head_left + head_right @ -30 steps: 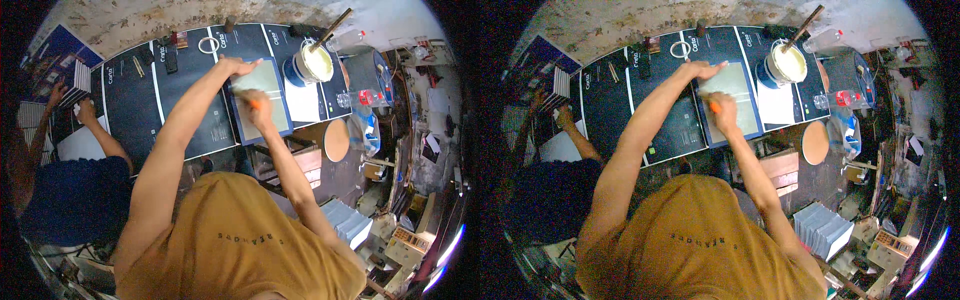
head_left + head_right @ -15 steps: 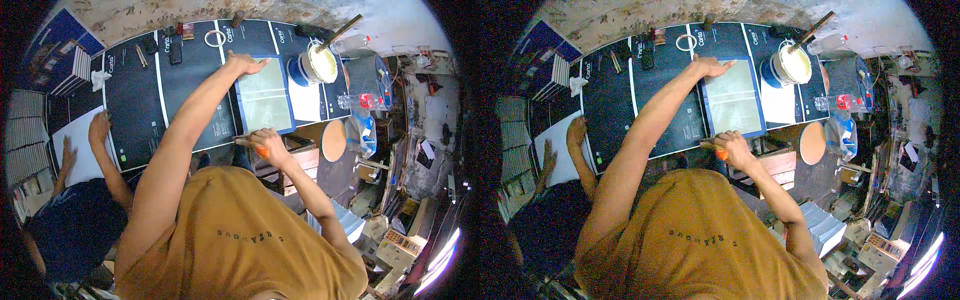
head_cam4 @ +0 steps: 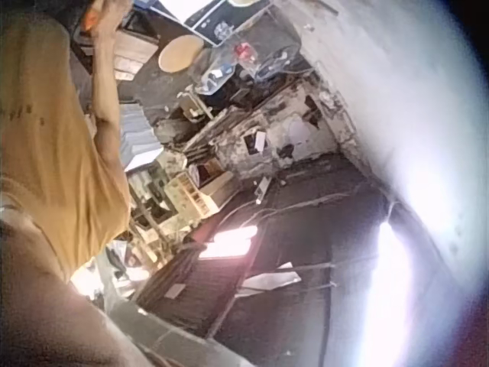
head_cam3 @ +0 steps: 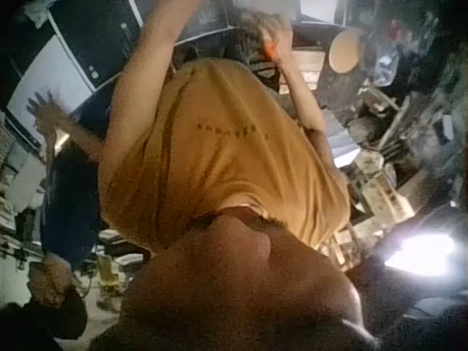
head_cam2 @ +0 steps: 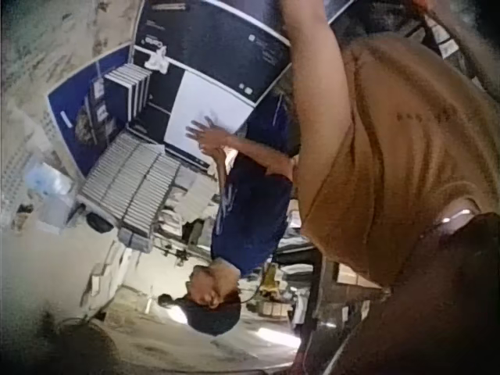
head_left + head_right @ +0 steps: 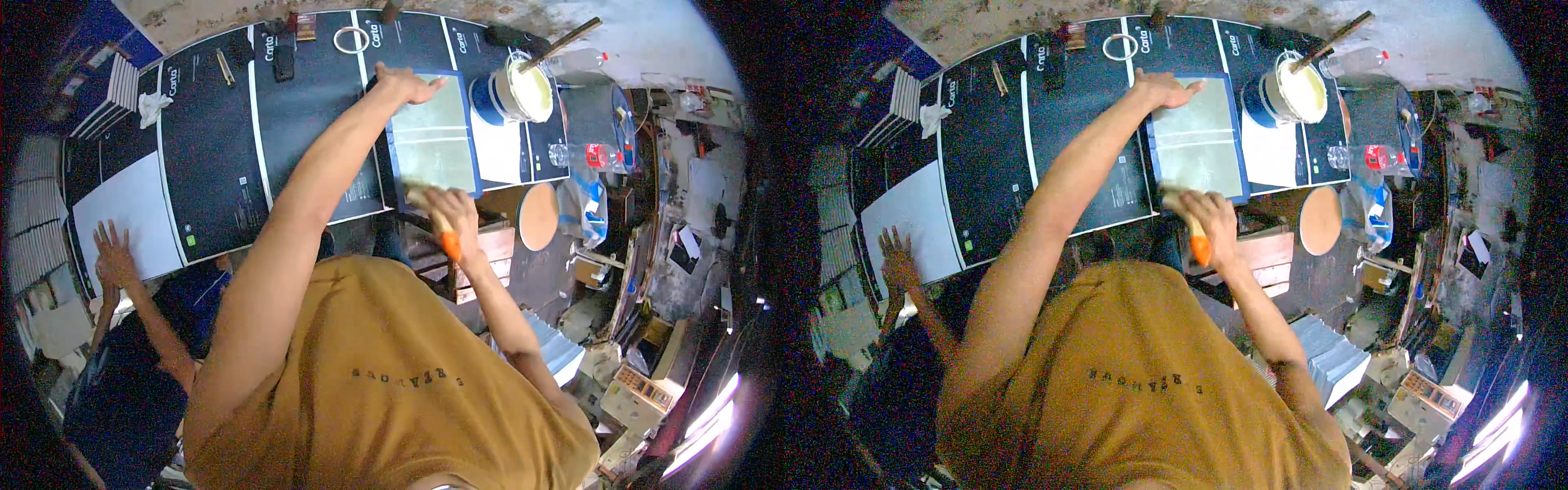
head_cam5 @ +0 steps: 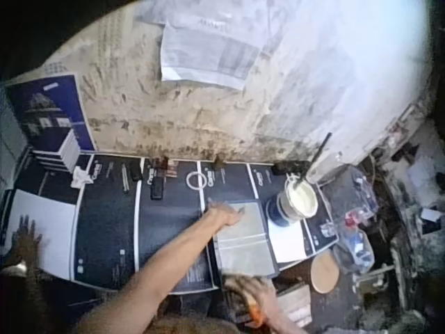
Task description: The person applies glue to rectangular cards using a brush, dipping the brush into a bucket of white substance and spreading it across the surface of each card before stacking them.
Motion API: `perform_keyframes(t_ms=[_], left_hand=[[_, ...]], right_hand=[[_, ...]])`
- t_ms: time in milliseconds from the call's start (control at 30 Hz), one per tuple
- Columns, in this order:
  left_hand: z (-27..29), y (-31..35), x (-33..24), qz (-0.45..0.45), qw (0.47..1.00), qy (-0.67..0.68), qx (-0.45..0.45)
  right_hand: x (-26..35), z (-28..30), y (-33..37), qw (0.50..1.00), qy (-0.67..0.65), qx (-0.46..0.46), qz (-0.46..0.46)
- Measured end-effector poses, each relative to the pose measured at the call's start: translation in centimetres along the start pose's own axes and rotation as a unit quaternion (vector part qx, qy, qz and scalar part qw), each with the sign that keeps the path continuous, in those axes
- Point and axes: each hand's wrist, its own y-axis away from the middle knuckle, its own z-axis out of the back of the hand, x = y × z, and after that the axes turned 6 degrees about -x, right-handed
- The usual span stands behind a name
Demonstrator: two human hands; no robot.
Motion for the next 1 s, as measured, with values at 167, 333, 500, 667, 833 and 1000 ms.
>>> perform_keyframes(t_ms=[167,333,500,667,833,1000], left_hand=[[-0.7,-0.5,-0.2,0.016,0.999,-0.024,-0.032],[-0.5,-0.3,-0.8,0.016,0.999,-0.028,-0.003],[-1.3,-0.9,0.2,-0.003,0.999,-0.033,-0.009],[-0.1,-0.2,-1.0,0.022,0.999,-0.029,0.021],[-0.9,0.3,-0.2,0.029,0.999,-0.018,-0.015],[-0.7,-0.2,-0.5,0.009,1.0,-0.019,0.004]], right_hand=[[1.7,2.0,1.5,0.988,-0.005,0.155,0.028],[0.8,1.7,1.6,0.993,0.006,0.112,-0.023],[-0.4,2.7,-1.0,0.99,-0.004,0.129,0.053],[-5.1,-4.0,-8.1,1.0,-0.012,-0.022,0.001],[-0.1,-1.7,-1.8,0.989,-0.081,0.112,0.053],[-1.8,1.5,-2.0,0.997,-0.055,0.055,0.011]])
